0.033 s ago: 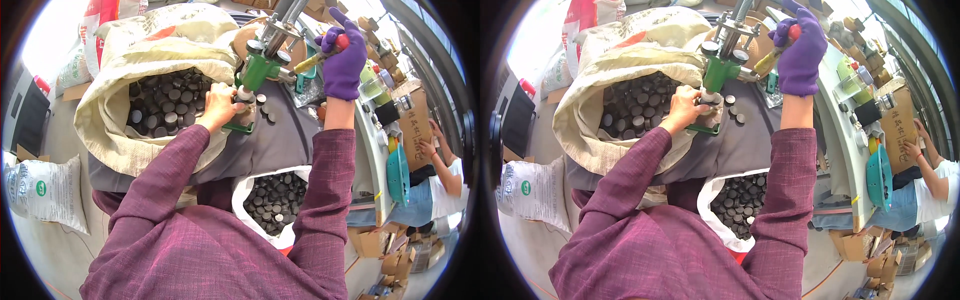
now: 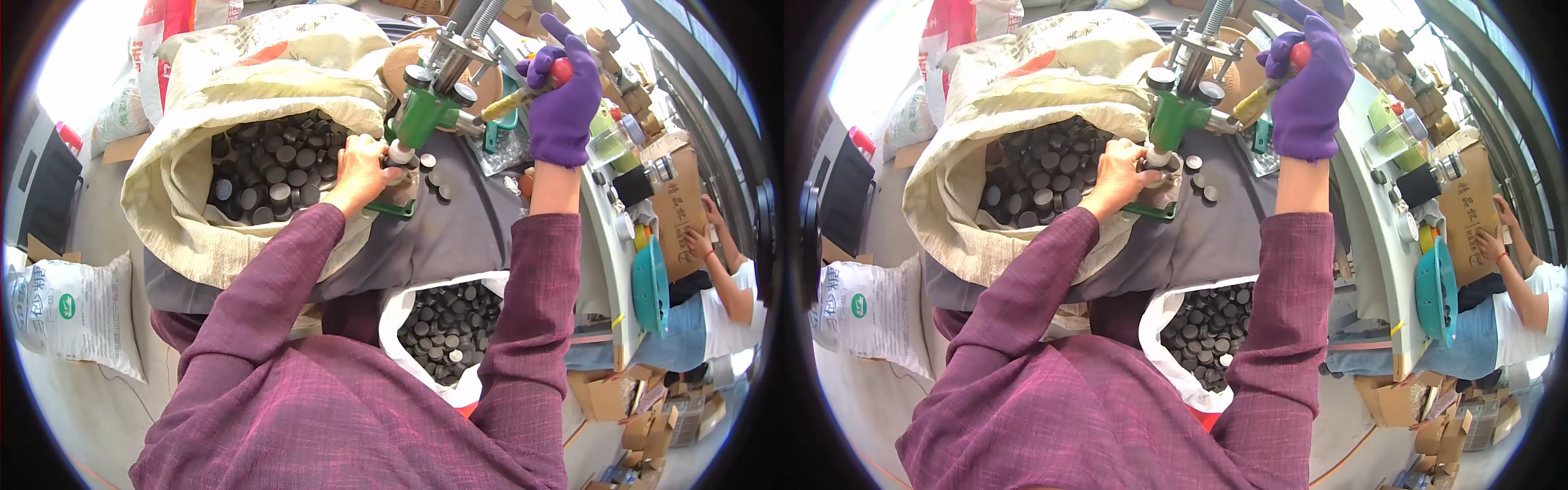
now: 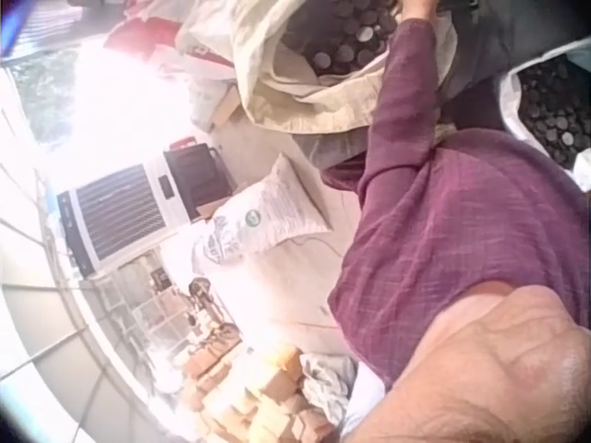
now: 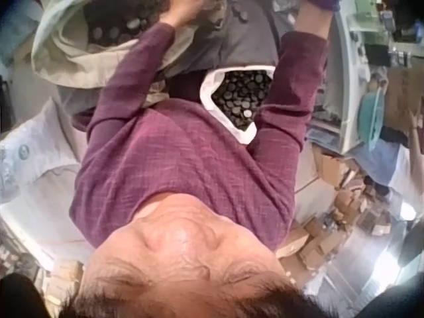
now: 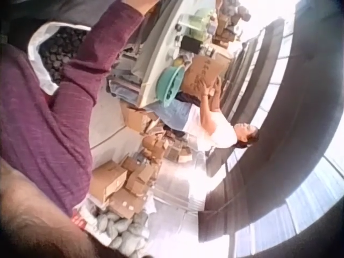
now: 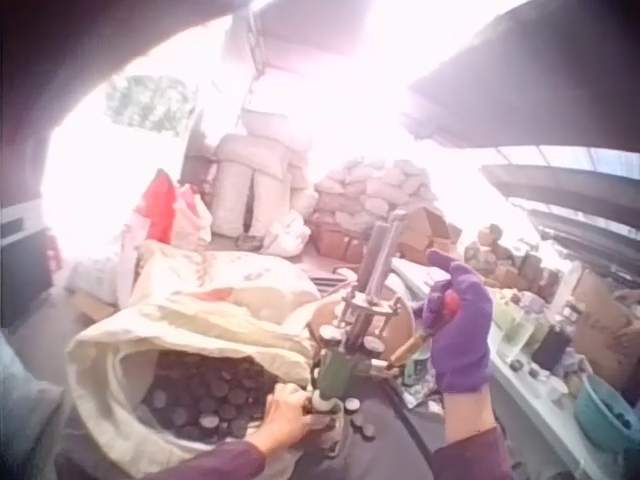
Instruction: The person processes small circular black components from a large sack using a manual hand press.
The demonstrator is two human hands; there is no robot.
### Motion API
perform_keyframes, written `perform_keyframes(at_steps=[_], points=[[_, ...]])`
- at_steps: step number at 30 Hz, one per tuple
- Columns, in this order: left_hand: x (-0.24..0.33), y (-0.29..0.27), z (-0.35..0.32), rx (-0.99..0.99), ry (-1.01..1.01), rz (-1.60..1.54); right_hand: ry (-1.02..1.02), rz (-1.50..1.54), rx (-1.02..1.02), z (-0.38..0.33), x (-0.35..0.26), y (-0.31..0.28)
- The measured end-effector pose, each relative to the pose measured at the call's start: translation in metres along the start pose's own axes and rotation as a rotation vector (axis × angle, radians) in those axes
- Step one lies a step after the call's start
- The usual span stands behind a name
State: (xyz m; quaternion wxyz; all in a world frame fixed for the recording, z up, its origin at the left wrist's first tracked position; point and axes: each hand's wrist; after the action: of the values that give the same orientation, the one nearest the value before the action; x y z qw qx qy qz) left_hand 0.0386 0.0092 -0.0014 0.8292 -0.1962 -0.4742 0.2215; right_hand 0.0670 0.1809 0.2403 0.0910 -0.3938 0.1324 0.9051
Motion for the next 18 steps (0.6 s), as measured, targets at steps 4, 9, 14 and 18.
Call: perform_keyframes(at_steps=[4,9,14,18], points=[[-0.002,0.008,0.003,0.079,0.069,0.057,-0.096,-0.066,-0.060,-0.026,-0.008,-0.003],[-0.009,-0.003,-0.005,0.089,0.022,0.033,-0.187,-0.174,-0.095,-0.102,-0.004,-0.009],[-0.027,-0.052,-0.011,0.159,0.177,0.021,-0.505,-0.293,-0.212,-0.190,0.058,-0.050],[-0.040,-0.101,-0.024,-0.017,0.156,0.231,-0.224,-0.226,-0.174,-0.192,0.034,-0.039]])
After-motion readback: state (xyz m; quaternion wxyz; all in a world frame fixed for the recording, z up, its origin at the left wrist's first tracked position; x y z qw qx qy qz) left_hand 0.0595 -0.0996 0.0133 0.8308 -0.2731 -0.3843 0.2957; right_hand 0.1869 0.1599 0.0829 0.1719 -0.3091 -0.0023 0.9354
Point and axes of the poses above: each hand's wrist, its own z-axis towards the middle knuckle, its own y-axis out of the palm, x = y × z, and after that the axes turned 5 degrees about x, right-handed
